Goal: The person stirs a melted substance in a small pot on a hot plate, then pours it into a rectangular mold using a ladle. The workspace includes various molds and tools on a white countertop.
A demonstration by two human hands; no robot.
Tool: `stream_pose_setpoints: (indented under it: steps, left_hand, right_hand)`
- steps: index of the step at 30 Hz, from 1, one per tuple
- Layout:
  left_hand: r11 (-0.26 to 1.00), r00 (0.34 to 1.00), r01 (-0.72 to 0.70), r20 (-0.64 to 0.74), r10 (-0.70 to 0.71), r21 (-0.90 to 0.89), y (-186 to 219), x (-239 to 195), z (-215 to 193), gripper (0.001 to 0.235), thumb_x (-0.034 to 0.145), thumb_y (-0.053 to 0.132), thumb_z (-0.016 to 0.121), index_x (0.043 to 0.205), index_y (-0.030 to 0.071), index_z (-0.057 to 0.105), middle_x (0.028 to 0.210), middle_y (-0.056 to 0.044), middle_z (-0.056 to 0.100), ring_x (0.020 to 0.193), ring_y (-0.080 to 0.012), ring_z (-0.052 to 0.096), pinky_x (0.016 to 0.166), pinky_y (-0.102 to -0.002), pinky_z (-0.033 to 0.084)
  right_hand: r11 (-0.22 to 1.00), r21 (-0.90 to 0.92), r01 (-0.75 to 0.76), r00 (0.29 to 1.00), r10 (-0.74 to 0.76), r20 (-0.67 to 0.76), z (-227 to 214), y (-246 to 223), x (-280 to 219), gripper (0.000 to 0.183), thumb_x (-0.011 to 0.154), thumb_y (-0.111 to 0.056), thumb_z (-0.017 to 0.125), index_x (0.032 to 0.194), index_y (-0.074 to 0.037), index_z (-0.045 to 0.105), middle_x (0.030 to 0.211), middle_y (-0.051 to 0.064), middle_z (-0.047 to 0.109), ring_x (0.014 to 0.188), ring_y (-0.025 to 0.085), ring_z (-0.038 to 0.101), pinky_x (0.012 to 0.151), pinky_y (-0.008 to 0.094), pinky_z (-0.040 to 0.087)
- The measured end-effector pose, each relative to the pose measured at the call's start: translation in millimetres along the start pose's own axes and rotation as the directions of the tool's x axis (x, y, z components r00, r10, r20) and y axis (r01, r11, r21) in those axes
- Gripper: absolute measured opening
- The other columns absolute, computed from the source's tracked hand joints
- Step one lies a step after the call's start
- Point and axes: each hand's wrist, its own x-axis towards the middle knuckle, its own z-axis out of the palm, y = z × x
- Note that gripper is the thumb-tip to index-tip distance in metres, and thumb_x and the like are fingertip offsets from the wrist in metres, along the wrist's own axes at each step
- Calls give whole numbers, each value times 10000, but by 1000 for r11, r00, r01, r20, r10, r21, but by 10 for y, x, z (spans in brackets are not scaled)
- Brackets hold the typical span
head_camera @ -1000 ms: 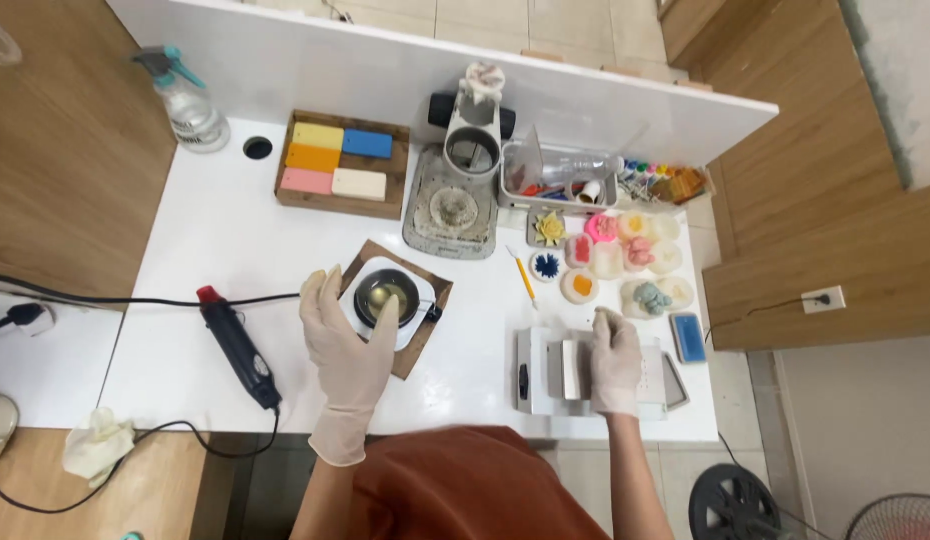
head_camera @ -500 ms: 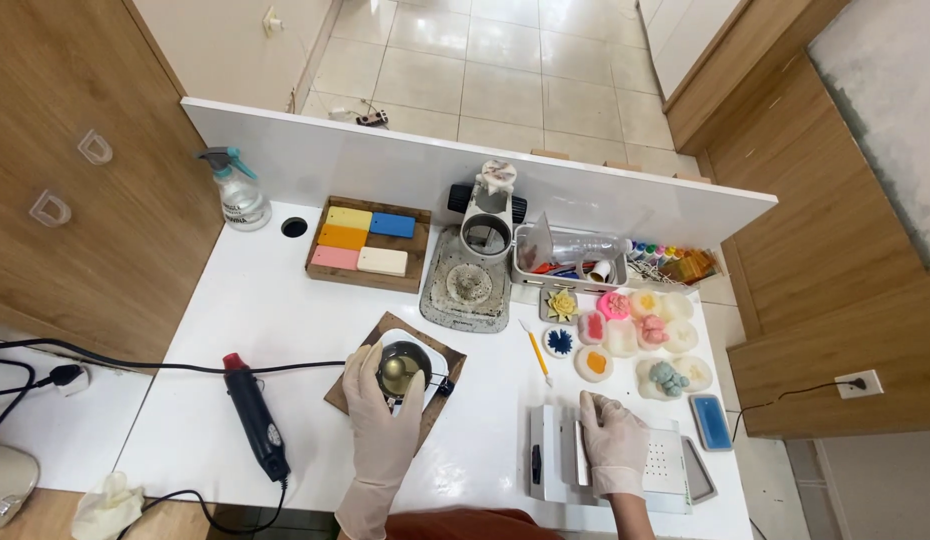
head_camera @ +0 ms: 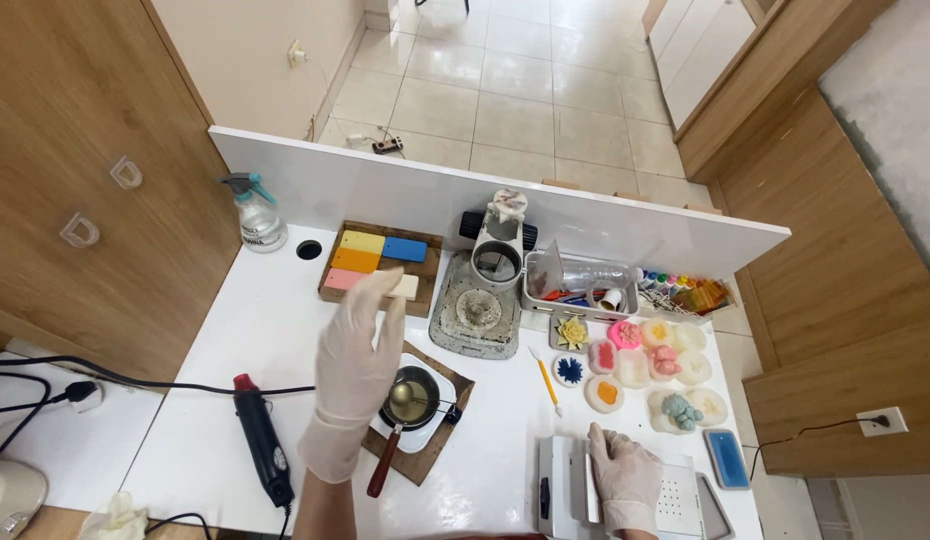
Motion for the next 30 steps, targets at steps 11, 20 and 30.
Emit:
stream_pose_setpoints:
  steps: [11,20,30]
  left_hand:
    - [893,940,-340,114,320,296,1751,838,-1177,452,973,361,676,1281,32,656,1076,-50,698,993,-191,680,810,-369,539]
    - [808,855,-519,172,490,278,1877,714,-1347,383,1077,329,630,1349,64,677,1087,1,676,1024,-152,666,825,-336,552]
    - [208,995,101,98,-27,-973,837,124,-584,721,1058,670,474,1517,115,502,1441,-190,601,1413,-345,536,1233,-484,336]
  right_hand:
    - [997,-23,74,996,-75,-54,1028,931,74,430,925,-477,530,909,-139,797,846,144,756,871,334,713,868,437,514]
    - [999,-38,-33,999,34,18,990,1239,-446,480,950,-512,507,926,-138,806,873,162,757,889,346,714,885,443,518]
    - [998,18,-68,995,67,74,-222,-118,-58,535,978,-552,481,945,-135,815,903,181,758,909,359,714,903,449,521]
